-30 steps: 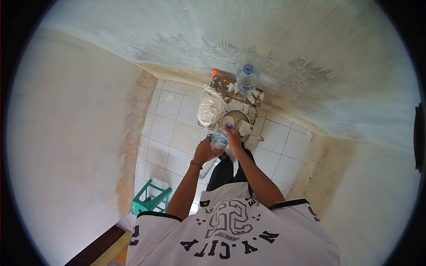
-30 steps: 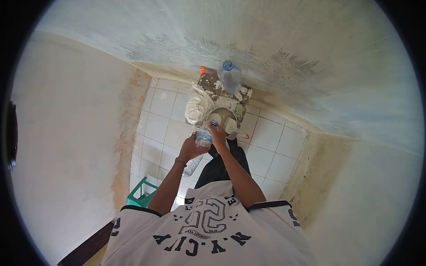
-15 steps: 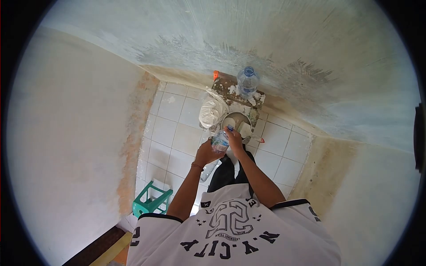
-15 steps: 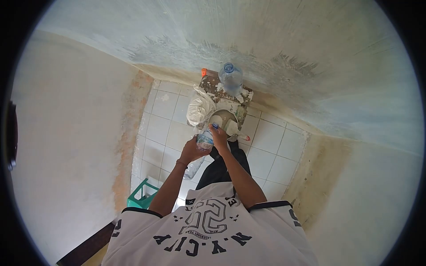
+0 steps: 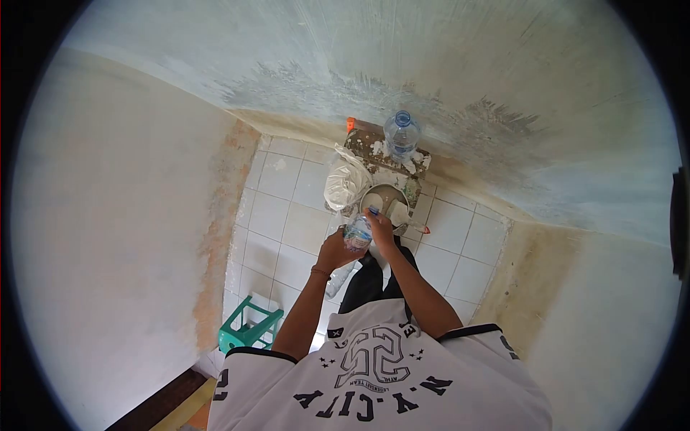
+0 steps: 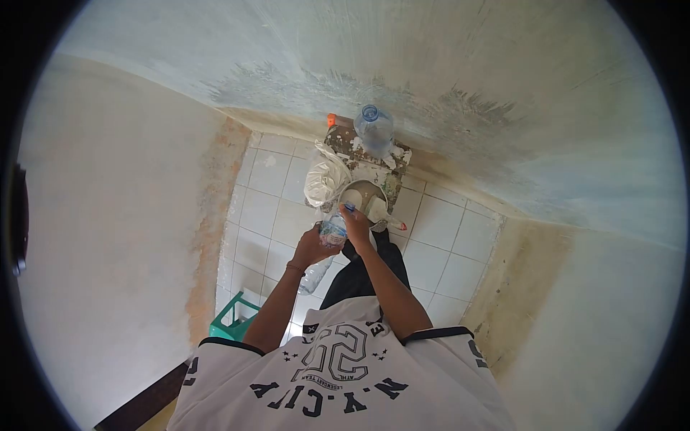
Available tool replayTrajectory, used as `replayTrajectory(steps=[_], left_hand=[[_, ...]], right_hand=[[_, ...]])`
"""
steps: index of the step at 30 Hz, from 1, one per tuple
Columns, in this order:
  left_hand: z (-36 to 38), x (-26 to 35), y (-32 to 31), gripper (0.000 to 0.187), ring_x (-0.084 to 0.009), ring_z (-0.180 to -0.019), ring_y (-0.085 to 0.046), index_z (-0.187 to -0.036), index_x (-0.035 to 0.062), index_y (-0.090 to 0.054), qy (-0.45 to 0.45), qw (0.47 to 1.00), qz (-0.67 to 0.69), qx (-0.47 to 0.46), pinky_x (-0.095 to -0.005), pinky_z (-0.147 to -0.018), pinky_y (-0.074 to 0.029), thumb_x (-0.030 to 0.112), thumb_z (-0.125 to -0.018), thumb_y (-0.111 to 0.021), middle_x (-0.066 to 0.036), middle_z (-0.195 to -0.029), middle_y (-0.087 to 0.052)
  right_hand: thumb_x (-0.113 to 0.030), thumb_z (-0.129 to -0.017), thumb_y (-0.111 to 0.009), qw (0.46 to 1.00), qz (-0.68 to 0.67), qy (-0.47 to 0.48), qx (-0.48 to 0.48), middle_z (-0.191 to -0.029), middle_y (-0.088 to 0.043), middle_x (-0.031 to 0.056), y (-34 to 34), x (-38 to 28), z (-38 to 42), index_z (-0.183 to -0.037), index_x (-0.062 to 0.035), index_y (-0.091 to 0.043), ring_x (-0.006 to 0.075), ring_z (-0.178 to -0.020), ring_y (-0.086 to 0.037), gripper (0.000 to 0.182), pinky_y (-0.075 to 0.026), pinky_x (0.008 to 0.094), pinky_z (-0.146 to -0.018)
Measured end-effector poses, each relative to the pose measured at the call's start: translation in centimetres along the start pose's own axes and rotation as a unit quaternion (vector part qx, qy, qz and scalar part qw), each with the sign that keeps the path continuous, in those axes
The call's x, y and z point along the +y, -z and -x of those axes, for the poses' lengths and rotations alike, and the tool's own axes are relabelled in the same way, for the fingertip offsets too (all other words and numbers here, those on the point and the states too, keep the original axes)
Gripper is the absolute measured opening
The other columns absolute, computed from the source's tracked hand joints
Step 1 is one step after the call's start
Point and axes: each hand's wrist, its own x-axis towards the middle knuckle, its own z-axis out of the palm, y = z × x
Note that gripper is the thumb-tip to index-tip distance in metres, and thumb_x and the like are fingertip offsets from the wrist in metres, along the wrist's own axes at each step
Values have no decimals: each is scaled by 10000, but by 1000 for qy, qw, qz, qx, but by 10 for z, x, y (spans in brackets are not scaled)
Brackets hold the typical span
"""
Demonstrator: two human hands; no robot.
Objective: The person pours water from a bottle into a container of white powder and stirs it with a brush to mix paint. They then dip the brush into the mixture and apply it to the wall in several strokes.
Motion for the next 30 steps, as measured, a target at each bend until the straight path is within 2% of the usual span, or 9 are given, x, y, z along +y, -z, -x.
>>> replayTrajectory(steps=[20, 23, 26, 30], left_hand=[[-4, -6, -2, 838, -398, -958, -715, -1180, -13, -590, 3, 1000, -3, -11, -459, -848, -568, 549, -619, -859, -227, -1014, -728], [-4, -5, -1, 839, -396, -961, -714, -1184, -9, -589, 6, 1000, -7, -15, -458, -850, -568, 550, -620, -859, -225, -1021, -728], [-5, -8, -3, 834, -393, -961, -714, -1184, -6, -590, 4, 1000, -11, -14, -458, -850, -568, 546, -621, -859, -220, -1023, -729], [-5, -3, 1, 819, -390, -962, -714, -1176, -5, -595, 9, 1000, -19, -23, -458, -850, -567, 540, -624, -858, -217, -1021, -729]], right_hand=[[-537, -931, -695, 1000, 0, 15, 8, -658, -507, -67, -1, -8, 4, -733, -104, -633, 52, -609, -446, 480, -345, 249, -579], [-518, -956, -658, 1000, 9, 6, 3, -664, -531, -32, 0, -15, 8, -758, -49, -648, 87, -649, -469, 509, -390, 306, -621], [-532, -939, -688, 1000, -4, -1, 8, -658, -510, -65, -2, -18, 8, -741, -96, -642, 53, -609, -447, 481, -349, 250, -579], [-529, -951, -657, 1000, 24, 14, 10, -675, -555, -18, 0, -3, -1, -775, -39, -662, 100, -659, -493, 521, -408, 307, -641]])
